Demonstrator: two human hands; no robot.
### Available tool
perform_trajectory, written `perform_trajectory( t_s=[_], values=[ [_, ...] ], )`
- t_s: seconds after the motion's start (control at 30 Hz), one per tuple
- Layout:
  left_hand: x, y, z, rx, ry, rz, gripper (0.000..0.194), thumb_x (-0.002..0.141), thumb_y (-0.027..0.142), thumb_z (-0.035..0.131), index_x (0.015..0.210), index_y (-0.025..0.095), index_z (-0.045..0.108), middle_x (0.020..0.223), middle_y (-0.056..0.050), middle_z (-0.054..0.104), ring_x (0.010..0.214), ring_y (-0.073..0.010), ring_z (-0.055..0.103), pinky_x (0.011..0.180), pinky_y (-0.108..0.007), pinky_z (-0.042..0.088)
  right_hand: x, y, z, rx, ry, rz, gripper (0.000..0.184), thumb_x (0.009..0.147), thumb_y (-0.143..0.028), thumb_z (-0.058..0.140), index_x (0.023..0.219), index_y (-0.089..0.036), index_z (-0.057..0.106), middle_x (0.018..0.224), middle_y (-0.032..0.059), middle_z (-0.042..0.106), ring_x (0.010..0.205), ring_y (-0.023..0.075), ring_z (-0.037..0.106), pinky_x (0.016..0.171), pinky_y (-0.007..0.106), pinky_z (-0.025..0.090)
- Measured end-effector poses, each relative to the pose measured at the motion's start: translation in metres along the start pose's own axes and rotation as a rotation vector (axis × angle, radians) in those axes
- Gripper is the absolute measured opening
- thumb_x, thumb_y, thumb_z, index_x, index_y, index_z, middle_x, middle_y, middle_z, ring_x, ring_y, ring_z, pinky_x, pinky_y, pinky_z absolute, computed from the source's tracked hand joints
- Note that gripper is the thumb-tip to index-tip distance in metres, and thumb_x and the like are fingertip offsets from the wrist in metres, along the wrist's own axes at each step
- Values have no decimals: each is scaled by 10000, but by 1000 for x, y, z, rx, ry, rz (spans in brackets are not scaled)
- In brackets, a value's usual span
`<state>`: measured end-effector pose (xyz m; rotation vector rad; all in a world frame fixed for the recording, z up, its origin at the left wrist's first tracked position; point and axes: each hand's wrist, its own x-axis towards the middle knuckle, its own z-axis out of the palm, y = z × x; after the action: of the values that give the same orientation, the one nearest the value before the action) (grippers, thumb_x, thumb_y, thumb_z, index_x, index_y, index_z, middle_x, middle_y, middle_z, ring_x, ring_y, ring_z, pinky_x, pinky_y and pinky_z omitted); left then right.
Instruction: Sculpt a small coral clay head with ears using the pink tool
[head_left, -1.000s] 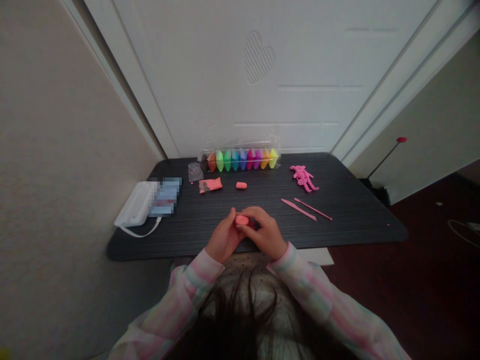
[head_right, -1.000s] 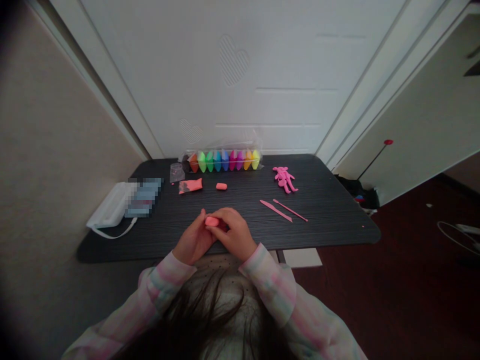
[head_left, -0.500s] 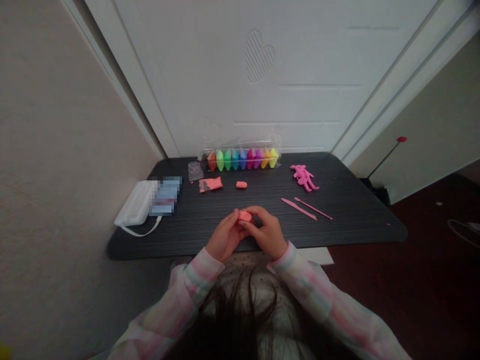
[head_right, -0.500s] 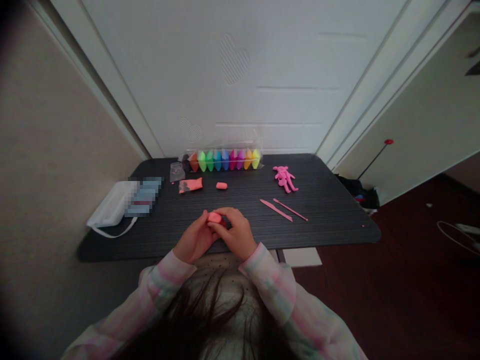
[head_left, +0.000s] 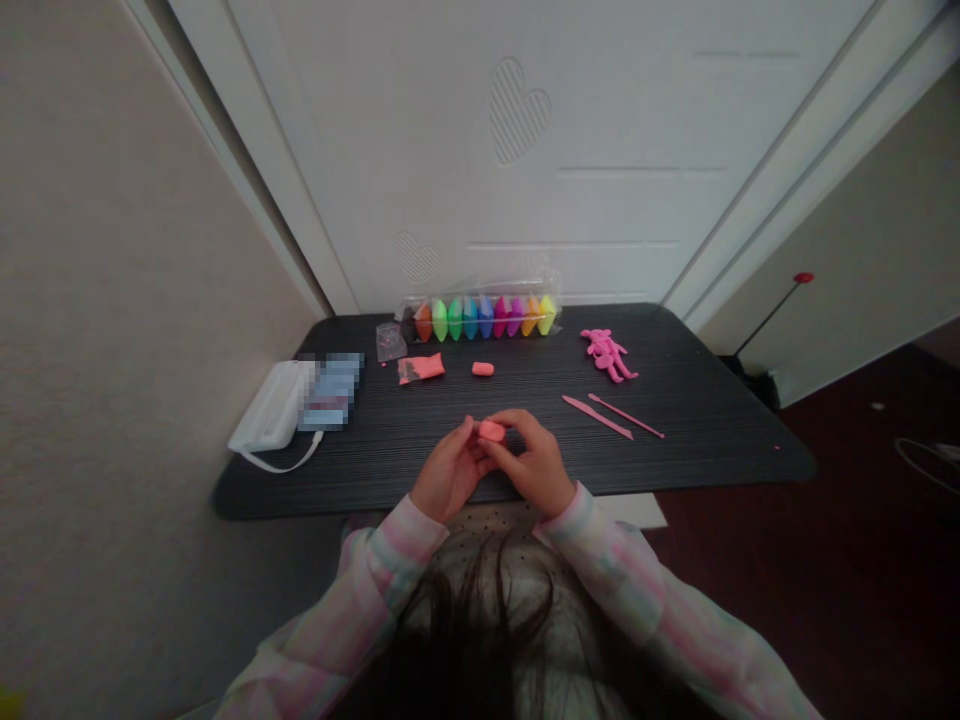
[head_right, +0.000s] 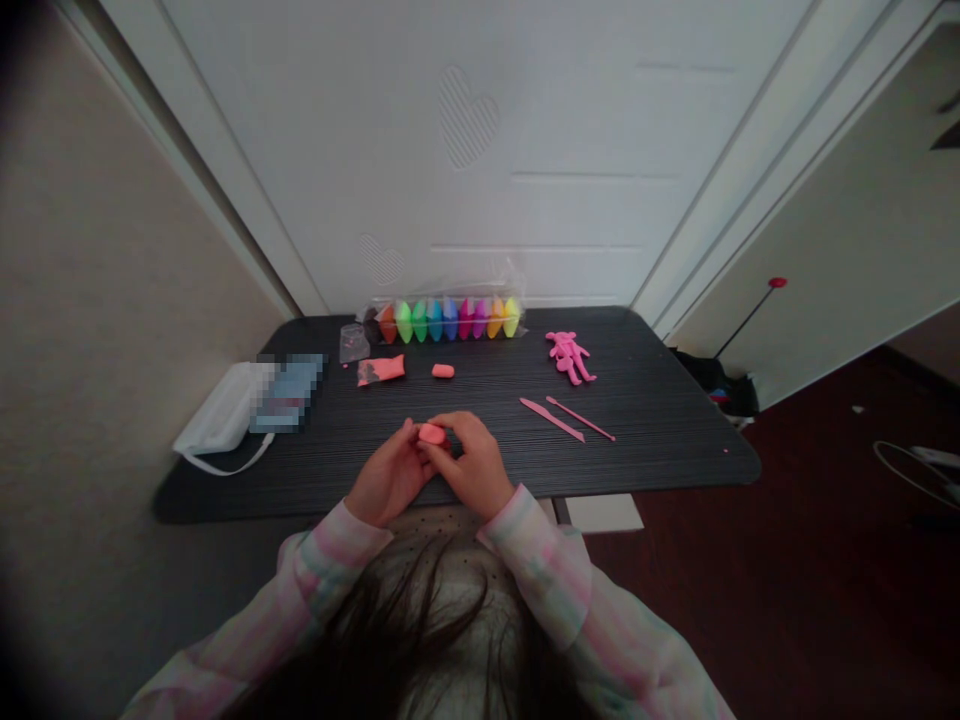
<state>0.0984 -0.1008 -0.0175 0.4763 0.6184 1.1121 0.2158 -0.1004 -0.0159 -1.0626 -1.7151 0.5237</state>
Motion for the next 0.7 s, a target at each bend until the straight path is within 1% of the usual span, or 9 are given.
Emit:
perform_trajectory(
  t_s=[0.07, 0.17, 0.43, 0.53, 0.7],
  values=[
    [-1, 0, 1, 11, 3, 31, 180, 705, 289, 563, 700, 119, 623, 699, -32, 611, 678, -117, 549, 663, -249, 438, 1, 0, 0, -7, -9, -15, 158, 706, -174, 562, 861, -191, 536, 836, 27, 587, 809, 148, 525, 741, 282, 417],
    [-3, 1, 2, 88, 9, 83, 136, 656, 236, 613, 692, 108, 640, 690, -23, 616, 663, -99, 541, 650, -218, 428, 2, 0, -1, -14, -28, -40, 159, 705, -149, 553, 856, -195, 533, 832, 29, 582, 807, 152, 520, 738, 292, 420],
    [-3, -1, 4, 147, 54, 83, 80, 624, 178, 635, 665, 110, 642, 646, -4, 607, 638, -77, 528, 641, -192, 410, 3, 2, 0, -13, -71, -84, 201, 698, -96, 530, 875, -189, 548, 849, 37, 585, 832, 151, 517, 767, 302, 423],
    [-2, -1, 3, 154, 44, 70, 54, 630, 151, 628, 662, 108, 638, 661, -9, 613, 661, -83, 534, 667, -204, 412, 2, 3, 1, -4, -90, -105, 218, 704, -106, 533, 900, -198, 556, 876, 38, 592, 866, 155, 517, 795, 316, 423],
    [-2, -1, 3, 167, 15, 65, 35, 629, 124, 626, 655, 101, 634, 657, -12, 613, 667, -87, 535, 678, -214, 418, 2, 4, 1, 8, -105, -115, 176, 721, -123, 537, 875, -198, 575, 861, 39, 608, 860, 152, 527, 796, 318, 430]
  ],
)
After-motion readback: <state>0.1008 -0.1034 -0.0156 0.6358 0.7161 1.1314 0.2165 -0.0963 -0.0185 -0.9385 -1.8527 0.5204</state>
